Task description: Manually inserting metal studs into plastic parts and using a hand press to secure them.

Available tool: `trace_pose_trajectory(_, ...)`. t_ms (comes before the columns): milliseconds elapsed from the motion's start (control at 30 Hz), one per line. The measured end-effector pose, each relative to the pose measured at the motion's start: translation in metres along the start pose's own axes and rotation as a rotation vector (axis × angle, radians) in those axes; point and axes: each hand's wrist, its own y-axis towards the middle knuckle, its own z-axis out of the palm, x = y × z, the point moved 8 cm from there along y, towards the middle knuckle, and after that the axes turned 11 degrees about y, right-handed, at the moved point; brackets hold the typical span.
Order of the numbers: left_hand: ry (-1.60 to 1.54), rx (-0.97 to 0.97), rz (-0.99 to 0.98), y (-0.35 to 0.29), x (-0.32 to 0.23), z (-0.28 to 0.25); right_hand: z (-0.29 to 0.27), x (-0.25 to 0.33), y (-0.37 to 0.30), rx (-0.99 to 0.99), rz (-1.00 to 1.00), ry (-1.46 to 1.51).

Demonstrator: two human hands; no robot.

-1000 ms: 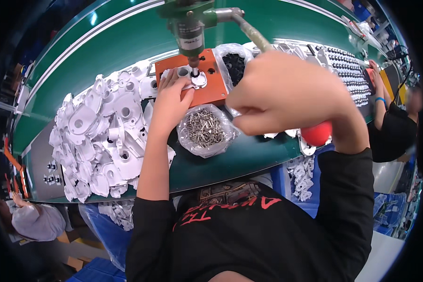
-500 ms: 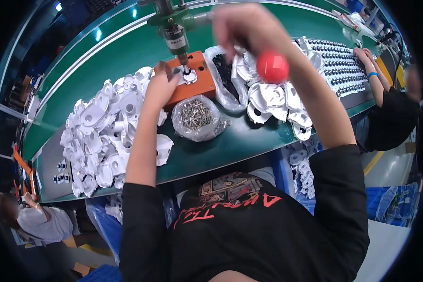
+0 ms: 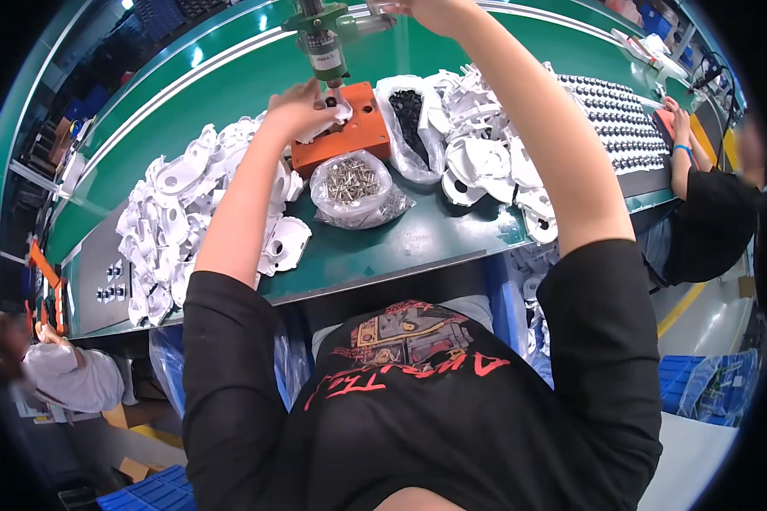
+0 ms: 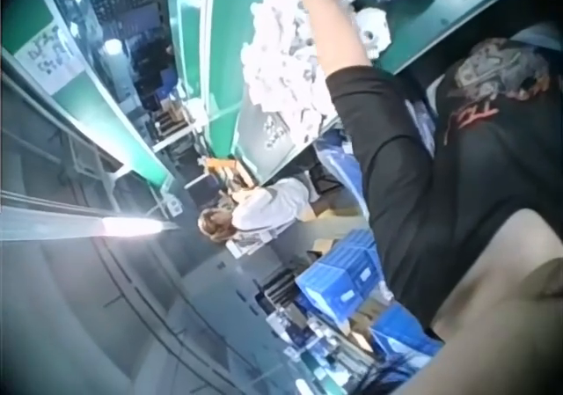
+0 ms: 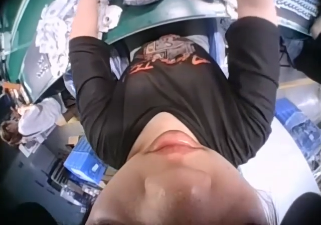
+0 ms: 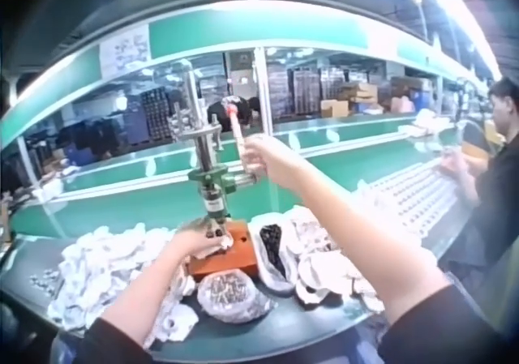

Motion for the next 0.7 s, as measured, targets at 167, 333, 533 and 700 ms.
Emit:
trace_pose_trajectory(167, 0.061, 0.176, -0.176, 0.001, 0.027, -0.024, 0.004, 0.015, -0.092, 0.122, -0.181, -0.869)
trace_pose_trajectory(333, 0.215, -0.137, -0.527, -0.004, 0.123, -0.045, -0.005, -0.009, -0.18, 0.221, 0.151, -1.197)
trace_pose_trajectory(533, -0.025, 0.049, -0.291, -0.026, 0.105, -0.026, -0.036, -0.039, -0.243, 0.314, 0.29, -1.645)
trace_pose_trajectory(700, -0.176, 0.508, -0.069, -0.126, 0.003, -0.027, -0.052, -0.049, -0.247, 0.178, 0.313, -1.645)
